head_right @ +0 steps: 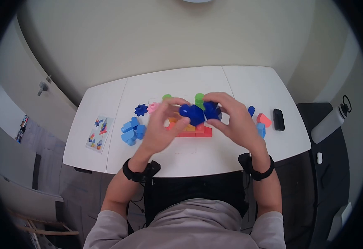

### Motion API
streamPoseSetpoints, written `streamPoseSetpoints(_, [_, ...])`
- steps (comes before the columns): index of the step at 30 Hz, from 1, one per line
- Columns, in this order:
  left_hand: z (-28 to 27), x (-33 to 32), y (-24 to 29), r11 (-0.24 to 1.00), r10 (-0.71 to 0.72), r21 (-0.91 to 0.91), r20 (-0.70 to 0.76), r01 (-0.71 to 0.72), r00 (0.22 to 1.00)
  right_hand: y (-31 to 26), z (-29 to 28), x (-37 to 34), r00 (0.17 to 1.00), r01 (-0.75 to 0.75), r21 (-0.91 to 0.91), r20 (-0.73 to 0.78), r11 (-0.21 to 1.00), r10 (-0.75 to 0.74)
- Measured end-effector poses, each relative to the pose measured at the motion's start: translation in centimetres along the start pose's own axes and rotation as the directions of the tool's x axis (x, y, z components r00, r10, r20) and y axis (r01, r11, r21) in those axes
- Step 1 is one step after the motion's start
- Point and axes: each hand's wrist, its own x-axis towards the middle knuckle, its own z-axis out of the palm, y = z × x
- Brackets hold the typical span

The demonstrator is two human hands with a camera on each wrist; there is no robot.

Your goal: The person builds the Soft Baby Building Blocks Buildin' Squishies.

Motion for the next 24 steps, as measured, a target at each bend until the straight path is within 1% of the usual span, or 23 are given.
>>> streamPoseSetpoints(1, [-1.0,0.3,0.2,0.993,0.089,0.086,-0.063,-0.084,0.994,-0.1,-0.2,0.0,0.997,-0.042,0.004,-0.061,0.999,0.042])
streamPoseSetpoints(2, [-2.0,0.5,0.3,0.971,0.184,0.176,-0.116,-0.162,0.976,0.1,-0.5,0.0,0.993,-0.029,-0.017,-0.116,0.999,0.027])
streamPoseSetpoints(3, [-3.0,0.7,0.4,0.971,0.184,0.172,-0.109,-0.164,0.977,0.3,-0.7,0.0,0.992,-0.034,-0.019,-0.123,0.999,0.032])
streamPoseSetpoints(5, [-4.4,1.0,0.5,0.942,0.229,0.292,-0.191,-0.167,0.954,0.7,-1.0,0.1,0.969,-0.002,0.020,-0.247,1.000,0.007])
streamPoseSetpoints(6, [-4.6,1.2,0.4,0.942,0.229,0.290,-0.187,-0.169,0.955,0.8,-1.0,0.2,0.964,0.007,0.040,-0.267,0.999,0.004])
streamPoseSetpoints(8, [-4.8,1.5,-0.1,0.873,0.240,0.464,-0.139,-0.151,0.961,1.0,-0.9,0.1,0.965,0.002,0.046,-0.261,0.999,0.010])
streamPoseSetpoints(9, [-4.7,1.6,-0.7,0.872,0.243,0.464,-0.136,-0.155,0.960,1.1,-0.8,0.2,0.968,0.001,0.051,-0.251,0.999,0.012])
streamPoseSetpoints(10, [-4.6,1.8,-1.5,0.796,0.309,0.563,-0.059,-0.224,0.949,1.1,-0.6,0.3,0.966,0.003,0.049,-0.257,0.999,0.009])
streamPoseSetpoints(11, [-4.4,1.9,-2.2,0.703,0.365,0.648,0.026,-0.294,0.931,1.2,-0.3,0.3,0.967,-0.005,-0.026,-0.255,1.000,-0.002])
streamPoseSetpoints(12, [-4.2,2.0,-2.8,0.645,0.368,0.703,0.057,-0.299,0.928,1.3,-0.1,0.3,0.967,-0.015,-0.103,-0.253,0.995,-0.012])
streamPoseSetpoints(13, [-4.1,2.0,-3.1,0.645,0.373,0.699,0.064,-0.309,0.926,1.4,0.1,0.4,0.965,-0.018,-0.108,-0.261,0.994,-0.011])
streamPoseSetpoints(15, [-3.8,1.9,-3.6,0.551,0.359,0.789,0.068,-0.270,0.931,1.7,0.6,0.4,0.960,0.062,-0.187,-0.257,0.981,-0.109])
streamPoseSetpoints(16, [-3.7,1.9,-3.9,0.556,0.360,0.783,0.076,-0.280,0.930,1.8,0.8,0.4,0.965,0.077,-0.151,-0.239,0.986,-0.112])
streamPoseSetpoints(17, [-3.7,1.9,-4.1,0.523,0.360,0.809,0.076,-0.269,0.930,1.8,1.1,0.3,0.964,0.066,-0.156,-0.244,0.986,-0.103])
streamPoseSetpoints(18, [-3.7,1.8,-4.3,0.488,0.360,0.834,0.074,-0.255,0.930,1.8,1.4,0.3,0.961,0.105,-0.173,-0.237,0.979,-0.145])
streamPoseSetpoints(19, [-3.6,1.8,-4.5,0.493,0.358,0.830,0.080,-0.261,0.930,1.8,1.8,0.3,0.956,0.144,-0.190,-0.228,0.971,-0.186])
streamPoseSetpoints(20, [-3.5,1.8,-4.7,0.475,0.343,0.844,0.082,-0.248,0.936,1.8,2.2,0.3,0.954,0.156,-0.186,-0.228,0.970,-0.197])
streamPoseSetpoints(22, [-3.5,1.8,-4.9,0.458,0.329,0.856,0.086,-0.239,0.940,1.6,2.8,0.2,0.962,0.146,-0.174,-0.205,0.974,-0.181])
streamPoseSetpoints(24, [-3.4,1.6,-5.1,0.406,0.303,0.886,0.101,-0.224,0.948,1.7,3.2,0.1,0.969,0.152,-0.170,-0.169,0.974,-0.180])
